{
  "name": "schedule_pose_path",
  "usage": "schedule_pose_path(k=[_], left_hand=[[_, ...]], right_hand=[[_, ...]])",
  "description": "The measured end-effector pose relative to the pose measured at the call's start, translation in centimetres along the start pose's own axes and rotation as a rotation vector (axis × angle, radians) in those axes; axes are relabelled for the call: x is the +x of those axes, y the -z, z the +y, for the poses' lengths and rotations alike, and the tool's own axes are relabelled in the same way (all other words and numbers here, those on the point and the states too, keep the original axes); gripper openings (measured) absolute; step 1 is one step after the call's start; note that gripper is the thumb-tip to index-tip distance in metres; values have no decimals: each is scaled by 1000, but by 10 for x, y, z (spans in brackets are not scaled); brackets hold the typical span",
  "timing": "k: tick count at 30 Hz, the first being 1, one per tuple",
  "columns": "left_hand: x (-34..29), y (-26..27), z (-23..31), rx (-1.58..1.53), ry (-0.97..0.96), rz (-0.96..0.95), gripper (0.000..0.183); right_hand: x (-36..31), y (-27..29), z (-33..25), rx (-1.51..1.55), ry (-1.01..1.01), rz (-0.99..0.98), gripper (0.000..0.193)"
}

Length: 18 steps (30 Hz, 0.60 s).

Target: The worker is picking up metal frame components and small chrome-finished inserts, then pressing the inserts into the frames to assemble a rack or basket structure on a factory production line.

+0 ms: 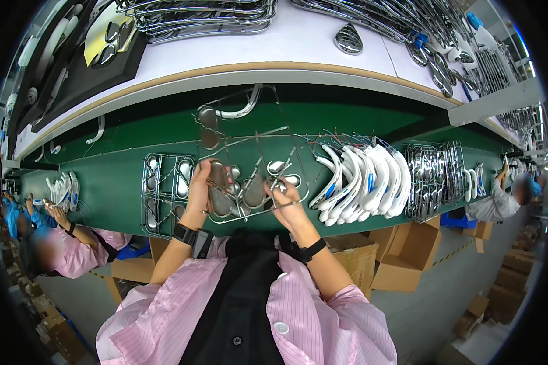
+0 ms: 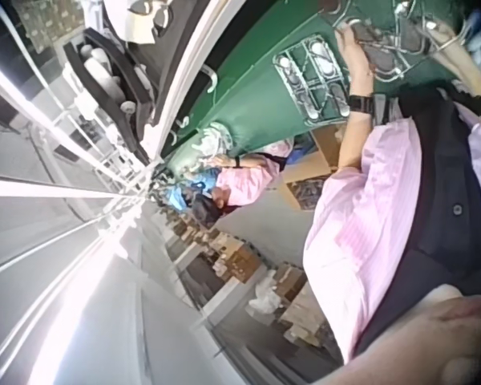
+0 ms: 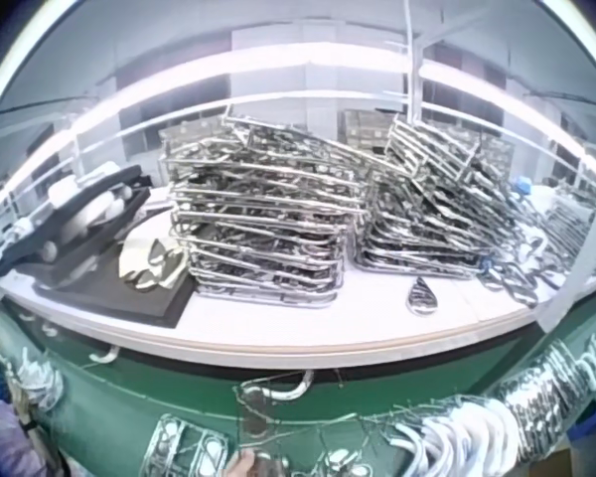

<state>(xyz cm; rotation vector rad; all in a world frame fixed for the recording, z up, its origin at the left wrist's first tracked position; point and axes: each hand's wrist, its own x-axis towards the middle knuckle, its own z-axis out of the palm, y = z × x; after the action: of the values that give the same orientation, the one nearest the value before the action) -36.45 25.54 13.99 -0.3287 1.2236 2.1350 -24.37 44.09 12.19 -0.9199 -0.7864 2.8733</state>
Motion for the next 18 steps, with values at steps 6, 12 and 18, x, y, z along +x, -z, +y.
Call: schedule_pose_path(k=[6, 12, 18], left_hand=[[-8, 1, 4, 90, -84, 72, 30], [-13, 29, 14, 315, 172, -47, 51], [8, 210, 26, 621, -174, 210, 45]], right_hand=[[-4, 10, 15, -284, -46, -196, 50], [43, -18, 4, -768, 113, -455, 20], [70, 38, 19, -1726, 235, -185, 17]])
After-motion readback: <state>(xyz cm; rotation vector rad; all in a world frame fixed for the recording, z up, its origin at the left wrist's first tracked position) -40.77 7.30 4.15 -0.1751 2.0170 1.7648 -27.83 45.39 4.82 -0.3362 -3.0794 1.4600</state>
